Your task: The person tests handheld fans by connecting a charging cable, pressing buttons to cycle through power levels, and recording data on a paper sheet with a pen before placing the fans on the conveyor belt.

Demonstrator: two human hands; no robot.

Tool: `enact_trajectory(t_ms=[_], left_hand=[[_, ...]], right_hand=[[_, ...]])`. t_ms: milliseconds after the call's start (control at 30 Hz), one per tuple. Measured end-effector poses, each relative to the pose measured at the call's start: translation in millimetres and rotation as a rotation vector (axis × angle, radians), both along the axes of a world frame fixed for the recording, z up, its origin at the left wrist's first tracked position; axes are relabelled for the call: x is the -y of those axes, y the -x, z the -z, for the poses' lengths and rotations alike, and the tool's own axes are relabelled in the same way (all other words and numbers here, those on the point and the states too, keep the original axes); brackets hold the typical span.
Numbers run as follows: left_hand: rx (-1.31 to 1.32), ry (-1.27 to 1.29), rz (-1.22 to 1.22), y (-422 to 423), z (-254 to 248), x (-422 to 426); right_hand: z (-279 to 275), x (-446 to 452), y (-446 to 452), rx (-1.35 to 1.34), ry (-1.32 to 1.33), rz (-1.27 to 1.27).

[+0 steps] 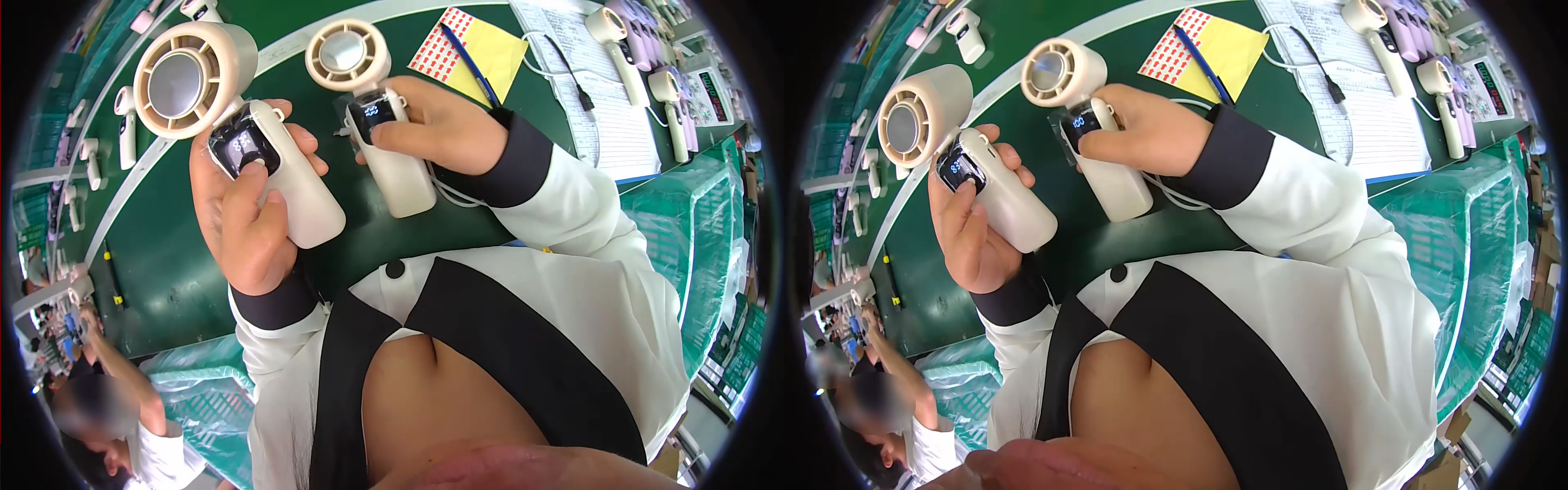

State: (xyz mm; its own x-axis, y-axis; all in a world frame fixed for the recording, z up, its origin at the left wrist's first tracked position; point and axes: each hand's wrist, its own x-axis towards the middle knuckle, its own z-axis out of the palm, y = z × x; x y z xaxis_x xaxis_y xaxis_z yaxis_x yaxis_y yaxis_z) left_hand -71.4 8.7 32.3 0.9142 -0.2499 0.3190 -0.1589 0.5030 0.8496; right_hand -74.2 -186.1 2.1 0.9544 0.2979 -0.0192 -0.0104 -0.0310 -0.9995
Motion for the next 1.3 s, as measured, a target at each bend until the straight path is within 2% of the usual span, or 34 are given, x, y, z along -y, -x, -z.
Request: enact_trajectory(t_ms=[67,133,167,233,467,767,800,867,967,1067,1233,1300], left_hand=[[0.022,0.031,0.015,0,-1,2],[0.039,0.084,0.032,4,-1,2],[0.048,0.116,0.038,6,-1,1],[0.068,0.177,0.064,10,-4,0],[0.108,0.117,0.054,10,3,-1],[0.071,0.074,0.02,15,9,-9],[0.066,0.047,0.013,16,8,-9],[0.058,-0.004,0.006,17,7,-6],[0.037,-0.042,0.006,16,12,-5],[0.023,-0.121,0.007,11,18,-2],[-0.064,-0.318,-0.054,4,31,0],[-0.093,-0.31,-0.041,0,35,-3]], right_hand=[[5,-2,-5,0.009,0.065,0.035],[-14,-15,-12,0.006,0.417,0.051],[-21,-24,-21,0.048,0.501,-0.094],[-1,-52,-61,0.06,0.551,-0.385],[-12,-61,-85,0.296,0.768,-0.203],[-24,-65,-91,0.509,0.964,-0.281],[-20,-37,-88,0.589,1.062,-0.138],[-27,25,-65,0.5,1.235,-0.005],[-19,79,-30,0.394,1.359,0.331],[-5,88,-18,0.295,1.281,0.293],[7,83,-35,0.341,1.252,0.188],[-14,111,-28,0.549,1.021,0.199]])
